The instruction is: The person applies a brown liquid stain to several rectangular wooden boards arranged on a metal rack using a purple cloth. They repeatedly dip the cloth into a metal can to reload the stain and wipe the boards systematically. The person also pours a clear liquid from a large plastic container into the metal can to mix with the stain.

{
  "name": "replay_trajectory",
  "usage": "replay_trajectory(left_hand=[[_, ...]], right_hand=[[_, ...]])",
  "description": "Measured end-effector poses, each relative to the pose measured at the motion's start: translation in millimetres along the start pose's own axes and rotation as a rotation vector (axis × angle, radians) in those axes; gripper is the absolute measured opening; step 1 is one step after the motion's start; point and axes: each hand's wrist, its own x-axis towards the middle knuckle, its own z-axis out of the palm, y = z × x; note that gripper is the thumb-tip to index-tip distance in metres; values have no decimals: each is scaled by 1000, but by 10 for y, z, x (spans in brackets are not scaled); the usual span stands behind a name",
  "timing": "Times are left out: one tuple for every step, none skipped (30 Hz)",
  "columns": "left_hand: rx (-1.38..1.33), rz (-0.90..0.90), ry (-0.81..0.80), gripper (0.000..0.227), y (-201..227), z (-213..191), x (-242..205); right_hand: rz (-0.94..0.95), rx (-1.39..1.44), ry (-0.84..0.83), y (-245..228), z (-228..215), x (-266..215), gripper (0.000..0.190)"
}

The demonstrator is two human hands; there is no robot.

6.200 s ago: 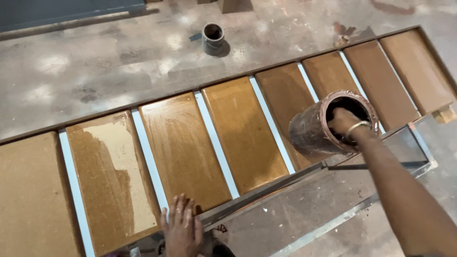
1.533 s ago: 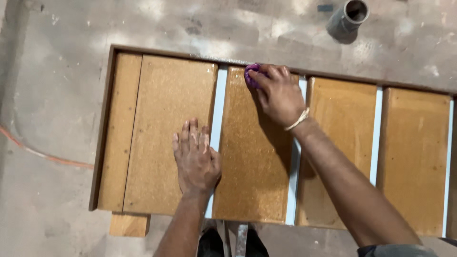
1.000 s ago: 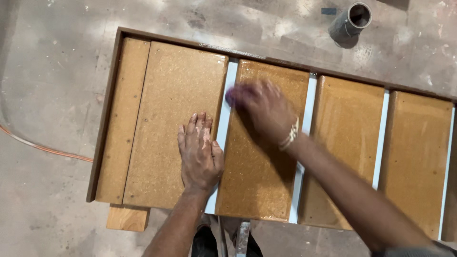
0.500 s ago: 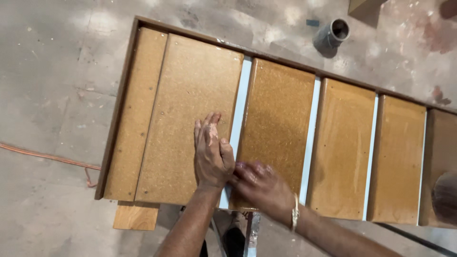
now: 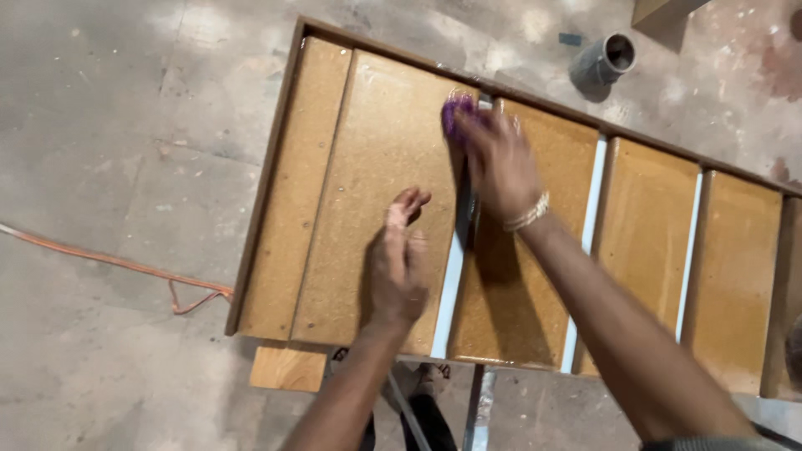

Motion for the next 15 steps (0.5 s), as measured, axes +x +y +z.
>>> replay_trajectory(left_hand=[[78, -18, -37, 56, 27, -201, -74], [151, -24, -74, 54, 52, -424, -118], [257, 20, -47, 56, 66, -631, -145], [363, 56, -22, 58, 71, -820, -208], [421, 118, -20, 57, 57, -971, -252], [478, 183, -13, 56, 29, -1100, -276], [535, 248, -7, 56, -11, -1184, -287], [570, 261, -18, 57, -58, -1210, -299], [605, 273, -28, 58, -98, -1222, -309], [638, 294, -44, 59, -131, -1227, -296], [640, 311, -50, 58, -147, -1234, -291], [642, 321, -42, 57, -154, -1230, -303], [645, 332, -34, 56, -156, -1224, -315], [652, 328, -37, 56, -148, -1234, -351], [659, 325, -40, 56, -142, -1231, -373]], right_hand=[[-17, -17, 20, -215, 17, -287, 48], [-63, -291, 2, -507, 47, -606, 61], [216, -106, -402, -858, 37, -977, 65], [-106, -5, -57, -1092, -10, -1259, 79], [-114, 182, -25, -1378, 5, -1506, 60], [-138, 129, -142, -1583, -117, -1786, 67], [-163, 76, -260, -1650, -166, -1925, 75], [-231, -7, -423, -1551, -102, -1898, 74], [-299, -90, -587, -1406, -26, -1794, 74], [-359, -178, -745, -1268, 44, -1632, 75], [-404, -381, -635, -1111, 79, -1431, 80], [-461, -582, -520, -867, 98, -1129, 85], [-516, -778, -397, -607, 138, -734, 90], [-265, -493, -494, -386, 205, -284, 81], [56, -293, -446, -230, 234, 103, 69]])
